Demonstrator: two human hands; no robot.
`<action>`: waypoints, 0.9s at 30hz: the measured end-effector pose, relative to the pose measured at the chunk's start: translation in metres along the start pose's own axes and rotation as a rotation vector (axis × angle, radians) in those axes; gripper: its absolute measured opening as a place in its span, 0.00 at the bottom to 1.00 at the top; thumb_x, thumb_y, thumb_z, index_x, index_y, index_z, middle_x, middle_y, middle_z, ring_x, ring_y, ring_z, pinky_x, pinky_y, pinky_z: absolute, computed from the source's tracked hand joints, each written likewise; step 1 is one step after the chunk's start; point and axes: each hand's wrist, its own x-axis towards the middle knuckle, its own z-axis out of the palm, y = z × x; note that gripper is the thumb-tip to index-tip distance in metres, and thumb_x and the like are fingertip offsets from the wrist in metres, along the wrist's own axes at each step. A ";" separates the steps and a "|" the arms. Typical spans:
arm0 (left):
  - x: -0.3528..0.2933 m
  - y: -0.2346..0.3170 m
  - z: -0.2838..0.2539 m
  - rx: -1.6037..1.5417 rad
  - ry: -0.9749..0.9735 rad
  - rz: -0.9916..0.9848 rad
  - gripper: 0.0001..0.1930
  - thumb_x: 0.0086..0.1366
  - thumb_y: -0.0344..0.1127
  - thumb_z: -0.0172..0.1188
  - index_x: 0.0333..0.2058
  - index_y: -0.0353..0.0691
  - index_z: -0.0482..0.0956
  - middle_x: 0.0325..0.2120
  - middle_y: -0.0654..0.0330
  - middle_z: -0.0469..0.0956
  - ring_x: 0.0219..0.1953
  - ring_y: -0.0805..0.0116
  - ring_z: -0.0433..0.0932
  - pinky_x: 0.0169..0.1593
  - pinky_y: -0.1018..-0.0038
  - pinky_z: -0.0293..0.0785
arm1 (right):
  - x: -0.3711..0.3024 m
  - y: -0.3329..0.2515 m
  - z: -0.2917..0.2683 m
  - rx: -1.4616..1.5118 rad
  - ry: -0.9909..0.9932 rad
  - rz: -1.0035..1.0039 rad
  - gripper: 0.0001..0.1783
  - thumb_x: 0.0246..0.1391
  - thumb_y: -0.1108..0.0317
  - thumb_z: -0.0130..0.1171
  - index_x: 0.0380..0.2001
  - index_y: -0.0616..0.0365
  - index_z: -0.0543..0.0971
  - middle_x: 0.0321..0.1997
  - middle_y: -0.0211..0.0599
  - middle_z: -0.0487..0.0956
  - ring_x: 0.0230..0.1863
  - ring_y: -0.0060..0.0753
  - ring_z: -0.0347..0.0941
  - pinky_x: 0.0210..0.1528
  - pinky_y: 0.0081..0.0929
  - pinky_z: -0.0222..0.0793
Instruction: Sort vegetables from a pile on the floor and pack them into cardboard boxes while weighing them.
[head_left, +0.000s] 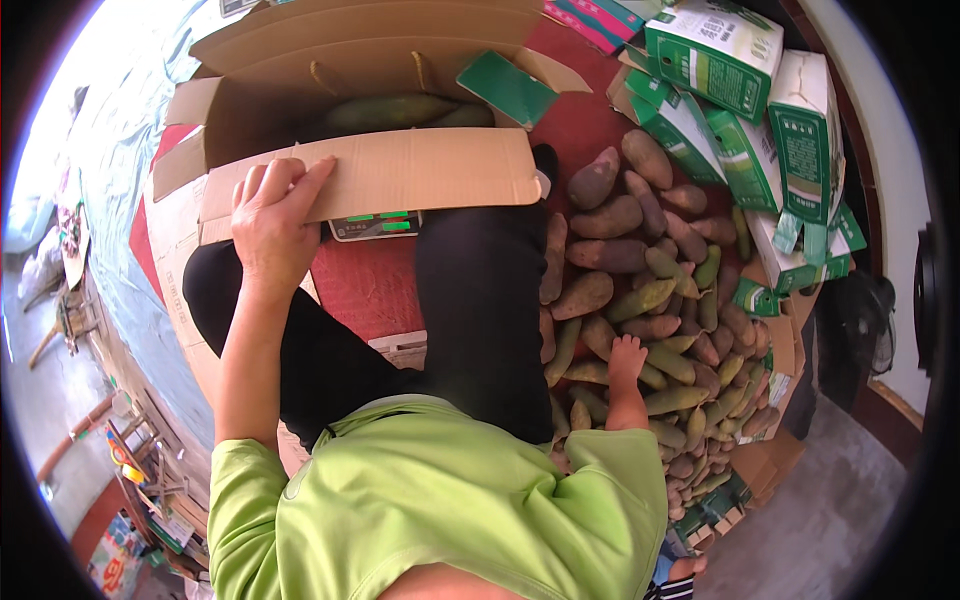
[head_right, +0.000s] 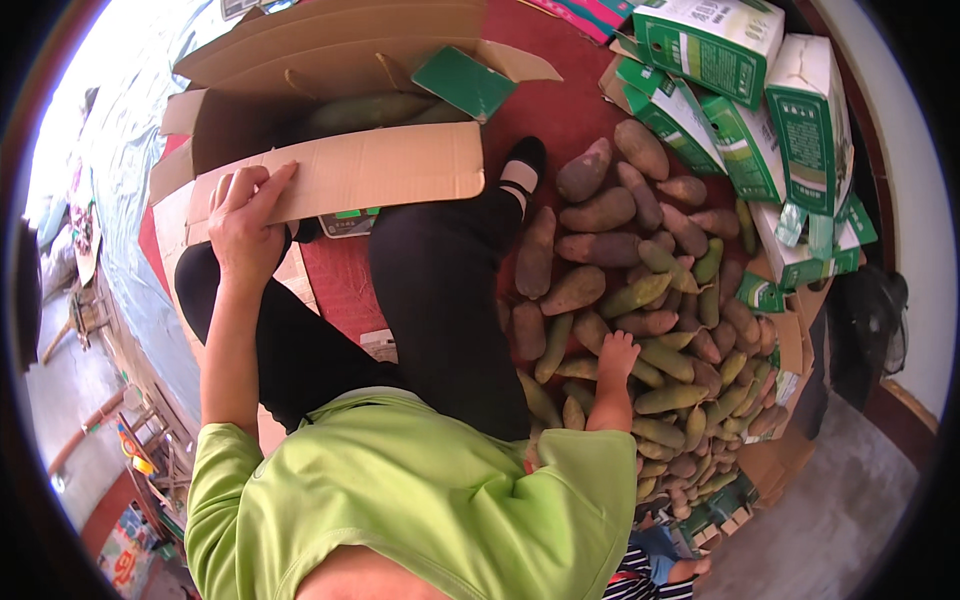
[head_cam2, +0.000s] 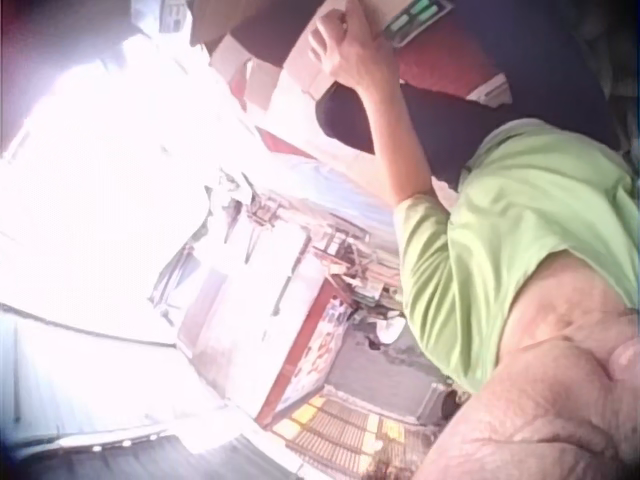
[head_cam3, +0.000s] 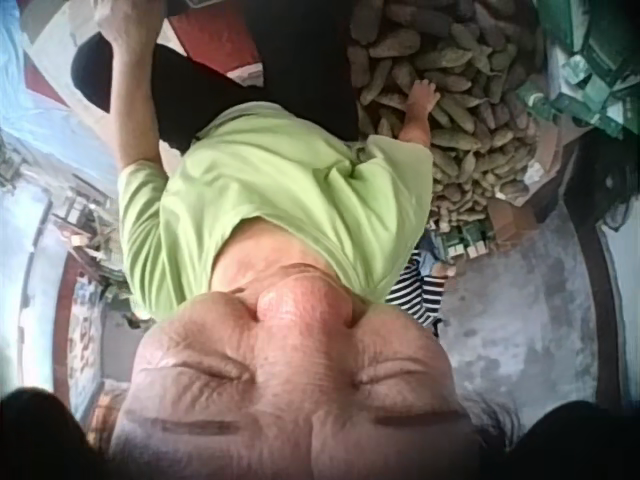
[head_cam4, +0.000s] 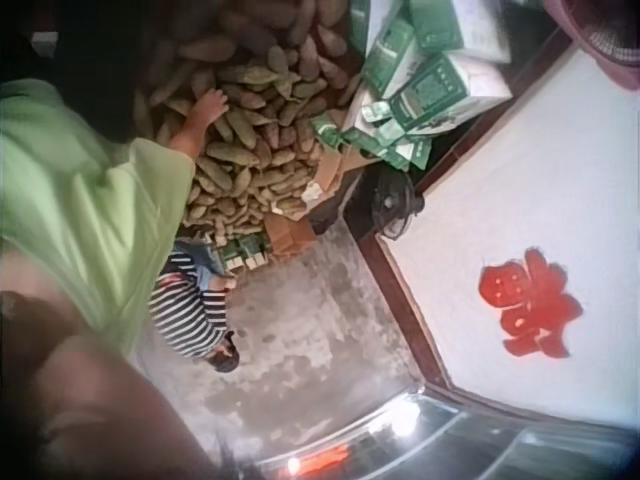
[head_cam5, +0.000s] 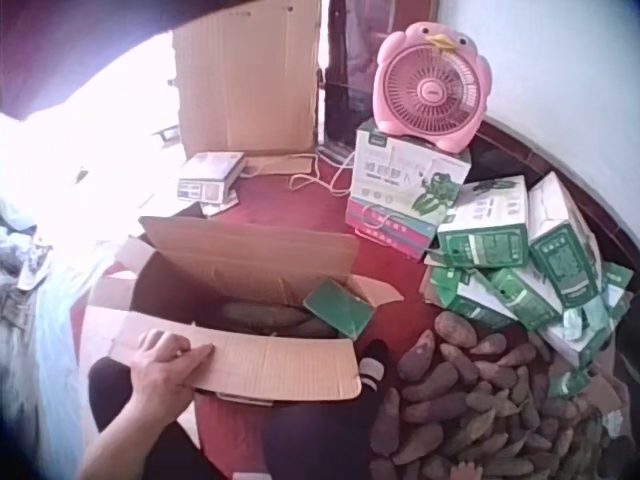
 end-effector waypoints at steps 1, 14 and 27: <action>0.000 0.000 -0.001 -0.001 0.002 0.001 0.26 0.39 0.21 0.59 0.41 0.48 0.82 0.31 0.66 0.71 0.36 0.64 0.72 0.43 0.67 0.69 | -0.002 -0.001 0.001 0.004 0.002 -0.005 0.11 0.56 0.66 0.49 0.42 0.47 0.76 0.45 0.28 0.71 0.51 0.33 0.66 0.48 0.41 0.63; 0.004 -0.004 -0.003 -0.028 -0.003 -0.006 0.24 0.42 0.21 0.59 0.41 0.49 0.82 0.31 0.66 0.72 0.40 0.62 0.73 0.44 0.67 0.71 | -0.025 0.018 -0.092 0.486 0.340 0.066 0.22 0.48 0.70 0.60 0.49 0.55 0.71 0.51 0.39 0.72 0.55 0.44 0.67 0.52 0.43 0.64; 0.001 -0.007 -0.007 -0.055 0.011 0.028 0.18 0.45 0.25 0.58 0.38 0.47 0.80 0.32 0.67 0.70 0.41 0.66 0.72 0.43 0.69 0.68 | -0.044 0.061 -0.270 1.378 1.120 0.009 0.20 0.57 0.75 0.55 0.53 0.67 0.69 0.55 0.41 0.71 0.52 0.32 0.69 0.53 0.29 0.68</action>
